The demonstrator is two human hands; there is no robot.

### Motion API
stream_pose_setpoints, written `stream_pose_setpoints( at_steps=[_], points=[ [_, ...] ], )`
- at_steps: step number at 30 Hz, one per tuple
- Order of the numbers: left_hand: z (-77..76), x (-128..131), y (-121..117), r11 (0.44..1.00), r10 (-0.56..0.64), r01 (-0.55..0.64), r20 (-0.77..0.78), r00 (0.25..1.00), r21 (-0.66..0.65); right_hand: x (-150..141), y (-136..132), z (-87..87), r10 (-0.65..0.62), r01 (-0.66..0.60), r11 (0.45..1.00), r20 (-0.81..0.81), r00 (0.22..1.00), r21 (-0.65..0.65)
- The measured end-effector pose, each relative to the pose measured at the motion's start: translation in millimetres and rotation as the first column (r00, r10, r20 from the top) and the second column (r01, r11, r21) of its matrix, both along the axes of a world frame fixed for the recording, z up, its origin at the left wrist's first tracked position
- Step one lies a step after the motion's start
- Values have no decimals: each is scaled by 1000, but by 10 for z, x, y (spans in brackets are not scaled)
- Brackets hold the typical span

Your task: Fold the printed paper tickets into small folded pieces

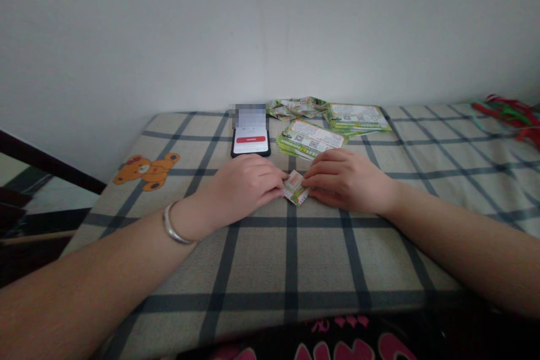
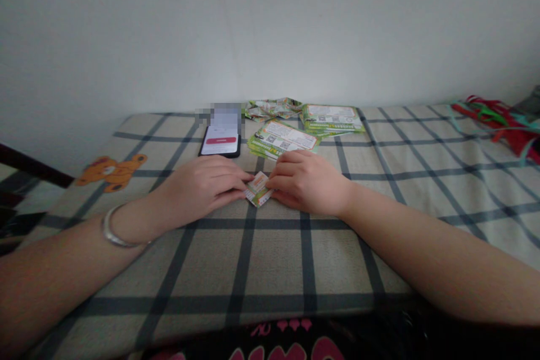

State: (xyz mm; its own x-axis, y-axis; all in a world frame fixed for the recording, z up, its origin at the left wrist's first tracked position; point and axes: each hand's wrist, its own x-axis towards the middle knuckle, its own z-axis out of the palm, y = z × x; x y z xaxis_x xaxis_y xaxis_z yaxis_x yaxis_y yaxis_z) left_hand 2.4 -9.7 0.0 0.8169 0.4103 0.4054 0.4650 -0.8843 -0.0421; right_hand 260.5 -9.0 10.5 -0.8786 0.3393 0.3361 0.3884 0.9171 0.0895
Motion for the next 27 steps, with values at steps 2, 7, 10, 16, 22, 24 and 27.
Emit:
stream_pose_setpoints(
  at_steps=[2, 7, 10, 16, 22, 24, 27],
  points=[
    [3, 4, 0, 1000, 3, -3, 3, 1000, -22, -9, -26, 25, -2, 1, 1000, 45, 999, 28],
    [30, 21, -17, 998, 5, -5, -5, 1000, -64, -47, -77, 62, -28, 19, 996, 99, 995, 93],
    [51, 31, -40, 998, 20, -22, -31, 999, -52, -68, -101, 76, -37, 18, 990, 138, 990, 139],
    [78, 71, -92, 998, 69, -69, -81, 994, -2, -102, -135, 53, -51, 26, 981, 127, 991, 191],
    [82, 107, -116, 989, 147, -148, -47, 988, -4, -124, -135, -18, -171, 172, 981, -15, 985, 89],
    [81, 112, -123, 983, 182, -182, -54, 982, 5, -126, -142, -27, -208, 209, 976, -27, 978, 53],
    [75, 116, -137, 976, 219, -218, -85, 972, 26, -127, -164, -26, -231, 232, 972, -57, 971, 24]
  ],
)
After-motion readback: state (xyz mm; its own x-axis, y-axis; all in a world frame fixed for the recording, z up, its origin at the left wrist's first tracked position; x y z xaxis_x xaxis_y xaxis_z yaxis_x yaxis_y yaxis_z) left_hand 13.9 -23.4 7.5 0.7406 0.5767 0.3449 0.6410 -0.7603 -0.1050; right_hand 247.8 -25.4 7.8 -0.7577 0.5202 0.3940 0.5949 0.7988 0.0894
